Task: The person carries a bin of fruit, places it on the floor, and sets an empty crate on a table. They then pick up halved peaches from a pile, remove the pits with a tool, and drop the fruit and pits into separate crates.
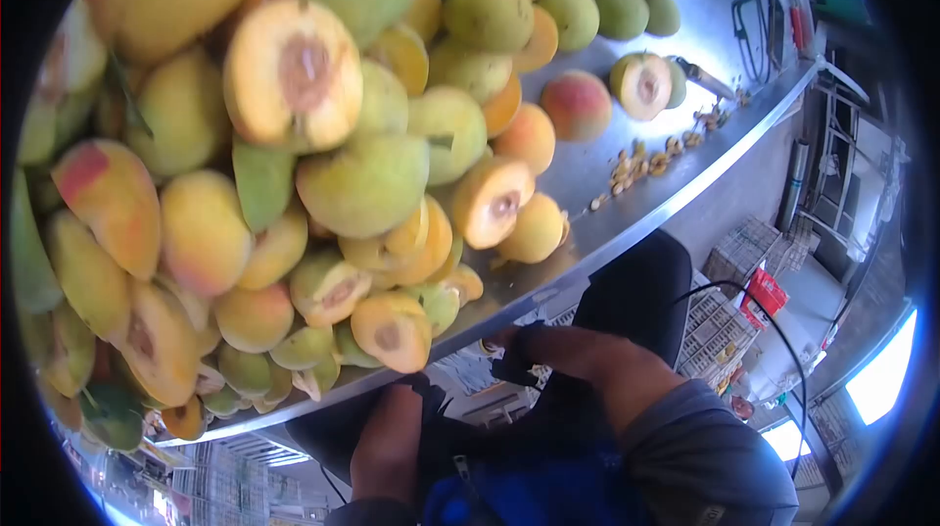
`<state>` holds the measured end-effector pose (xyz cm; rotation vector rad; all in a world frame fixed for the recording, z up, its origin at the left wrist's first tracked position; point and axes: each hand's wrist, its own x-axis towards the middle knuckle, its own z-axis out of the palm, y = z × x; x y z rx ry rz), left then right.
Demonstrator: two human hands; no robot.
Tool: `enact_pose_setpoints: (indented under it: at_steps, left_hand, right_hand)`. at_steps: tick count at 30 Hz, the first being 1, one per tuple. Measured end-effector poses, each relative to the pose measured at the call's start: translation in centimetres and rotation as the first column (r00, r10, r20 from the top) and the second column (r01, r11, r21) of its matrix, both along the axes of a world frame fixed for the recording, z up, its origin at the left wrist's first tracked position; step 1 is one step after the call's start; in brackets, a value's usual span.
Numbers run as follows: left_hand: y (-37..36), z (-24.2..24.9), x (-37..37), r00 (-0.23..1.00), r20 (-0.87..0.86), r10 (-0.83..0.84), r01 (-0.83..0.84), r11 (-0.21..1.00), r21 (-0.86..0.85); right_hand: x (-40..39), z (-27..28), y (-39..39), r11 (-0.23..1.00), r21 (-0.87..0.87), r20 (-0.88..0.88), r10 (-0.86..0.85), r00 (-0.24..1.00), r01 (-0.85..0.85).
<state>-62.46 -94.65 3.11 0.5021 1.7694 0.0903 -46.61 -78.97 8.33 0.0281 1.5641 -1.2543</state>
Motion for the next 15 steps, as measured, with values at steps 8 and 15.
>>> enact_pose_setpoints:
  at_steps: [8, 15]
  left_hand:
    - [-2.4, -0.1, 1.7, 0.996, 0.039, -0.077, 0.075, 0.996, 0.054]
    - [3.8, -1.0, 0.4, 0.967, -0.039, -0.252, 0.253, 0.924, 0.286]
  right_hand:
    - [-2.2, -3.0, -1.6, 0.986, -0.077, -0.175, 0.135, 0.975, -0.15]
    - [-5.4, -4.1, -1.4, 0.967, -0.004, -0.365, 0.234, 0.901, -0.253]
